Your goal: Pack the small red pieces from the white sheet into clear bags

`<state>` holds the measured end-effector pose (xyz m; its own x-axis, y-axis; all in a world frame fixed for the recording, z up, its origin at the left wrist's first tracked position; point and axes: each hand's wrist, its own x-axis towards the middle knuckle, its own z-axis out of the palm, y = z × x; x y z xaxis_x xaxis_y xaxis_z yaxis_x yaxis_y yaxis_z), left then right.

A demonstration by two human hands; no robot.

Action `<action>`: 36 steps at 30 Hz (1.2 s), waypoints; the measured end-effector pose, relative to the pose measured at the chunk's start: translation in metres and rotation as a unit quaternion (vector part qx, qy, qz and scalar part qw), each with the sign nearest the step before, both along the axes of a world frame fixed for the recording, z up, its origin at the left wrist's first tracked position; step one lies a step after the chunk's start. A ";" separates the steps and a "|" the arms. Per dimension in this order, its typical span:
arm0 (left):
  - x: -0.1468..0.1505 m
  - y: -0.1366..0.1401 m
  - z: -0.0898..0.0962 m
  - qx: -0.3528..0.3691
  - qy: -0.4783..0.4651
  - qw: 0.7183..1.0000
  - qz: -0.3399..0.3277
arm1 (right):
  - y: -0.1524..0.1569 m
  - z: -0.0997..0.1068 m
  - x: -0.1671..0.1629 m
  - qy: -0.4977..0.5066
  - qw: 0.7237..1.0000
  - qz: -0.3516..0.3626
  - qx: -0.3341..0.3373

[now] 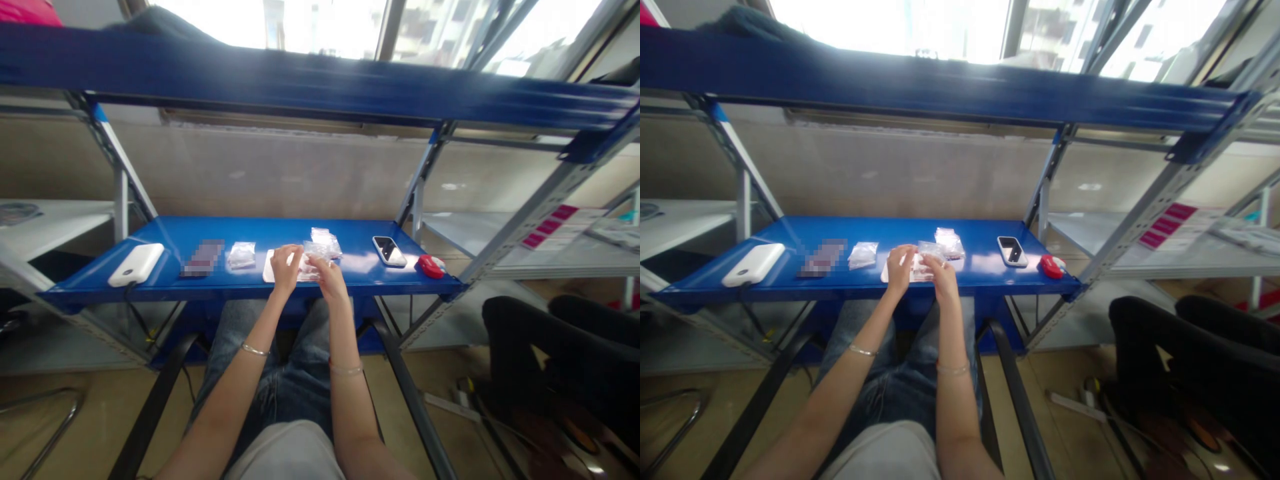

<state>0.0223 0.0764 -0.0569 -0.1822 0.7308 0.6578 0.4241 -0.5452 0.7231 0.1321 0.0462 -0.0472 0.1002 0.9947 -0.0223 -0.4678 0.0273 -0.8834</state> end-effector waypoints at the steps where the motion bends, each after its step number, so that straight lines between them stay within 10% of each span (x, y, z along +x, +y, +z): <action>1: 0.000 -0.005 0.003 -0.023 -0.033 0.999 -0.022 | -0.001 0.000 -0.001 -0.012 1.000 0.004 0.015; 14: -0.041 -0.036 0.034 -0.131 -0.244 0.961 -0.008 | -0.017 0.012 -0.001 -0.201 0.955 0.200 0.088; 23: -0.059 -0.039 0.027 -0.180 -0.076 0.969 -0.150 | -0.015 0.017 0.000 -0.193 0.971 0.085 0.110; 36: -0.057 -0.045 0.031 -0.158 -0.100 0.973 -0.138 | -0.018 0.022 0.010 -0.184 0.971 0.063 0.142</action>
